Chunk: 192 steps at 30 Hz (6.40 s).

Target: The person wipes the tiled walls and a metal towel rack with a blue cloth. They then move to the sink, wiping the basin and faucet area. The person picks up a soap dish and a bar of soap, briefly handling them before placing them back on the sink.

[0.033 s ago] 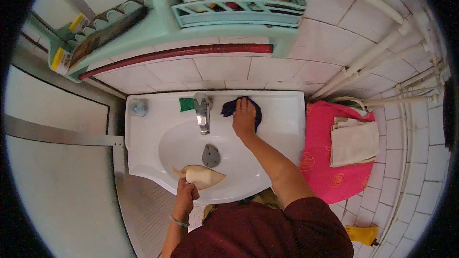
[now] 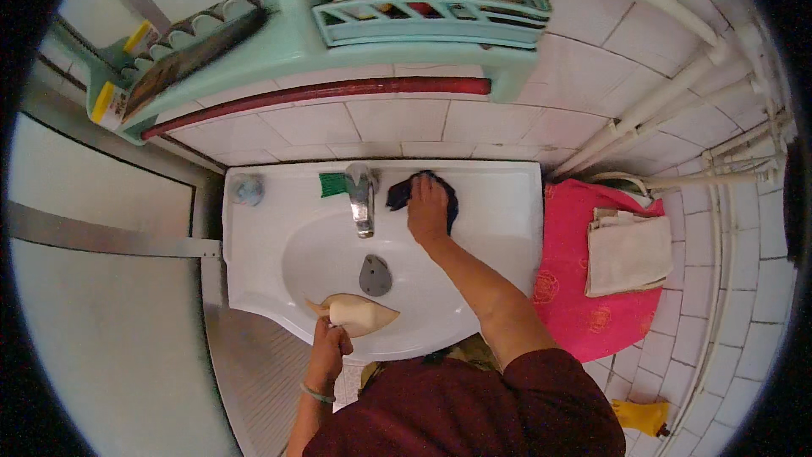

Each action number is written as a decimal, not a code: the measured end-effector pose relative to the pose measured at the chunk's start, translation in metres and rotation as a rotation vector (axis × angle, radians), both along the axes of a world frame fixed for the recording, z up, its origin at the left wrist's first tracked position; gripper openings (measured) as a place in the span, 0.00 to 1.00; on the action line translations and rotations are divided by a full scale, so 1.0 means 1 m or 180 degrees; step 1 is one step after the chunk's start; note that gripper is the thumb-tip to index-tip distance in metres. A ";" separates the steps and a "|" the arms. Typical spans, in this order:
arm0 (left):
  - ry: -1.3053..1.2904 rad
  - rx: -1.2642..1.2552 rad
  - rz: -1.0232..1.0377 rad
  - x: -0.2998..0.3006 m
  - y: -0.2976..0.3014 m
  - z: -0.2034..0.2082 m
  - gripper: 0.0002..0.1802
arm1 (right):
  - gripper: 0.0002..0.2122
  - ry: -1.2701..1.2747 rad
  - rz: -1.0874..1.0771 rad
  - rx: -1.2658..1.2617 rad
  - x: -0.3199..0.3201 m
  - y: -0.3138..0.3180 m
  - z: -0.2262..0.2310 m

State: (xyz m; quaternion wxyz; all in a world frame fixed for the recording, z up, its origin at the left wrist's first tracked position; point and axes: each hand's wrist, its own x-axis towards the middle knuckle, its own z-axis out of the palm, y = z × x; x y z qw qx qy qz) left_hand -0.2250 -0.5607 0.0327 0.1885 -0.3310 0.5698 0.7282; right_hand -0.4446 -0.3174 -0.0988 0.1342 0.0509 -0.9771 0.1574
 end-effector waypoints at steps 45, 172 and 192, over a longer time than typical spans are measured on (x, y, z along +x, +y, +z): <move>-0.0055 0.0085 0.0062 0.057 -0.003 0.005 0.16 | 0.19 -0.0763 0.0142 -0.0275 0.274 0.150 0.045; 0.0981 0.0093 -0.2660 -0.104 -0.020 0.162 0.17 | 0.16 -0.1842 -0.0385 -0.6150 0.153 -0.005 0.040; -0.0685 -0.0052 -0.3810 -0.111 0.117 0.155 0.21 | 0.20 -0.2041 0.0684 -0.5911 0.155 0.100 0.159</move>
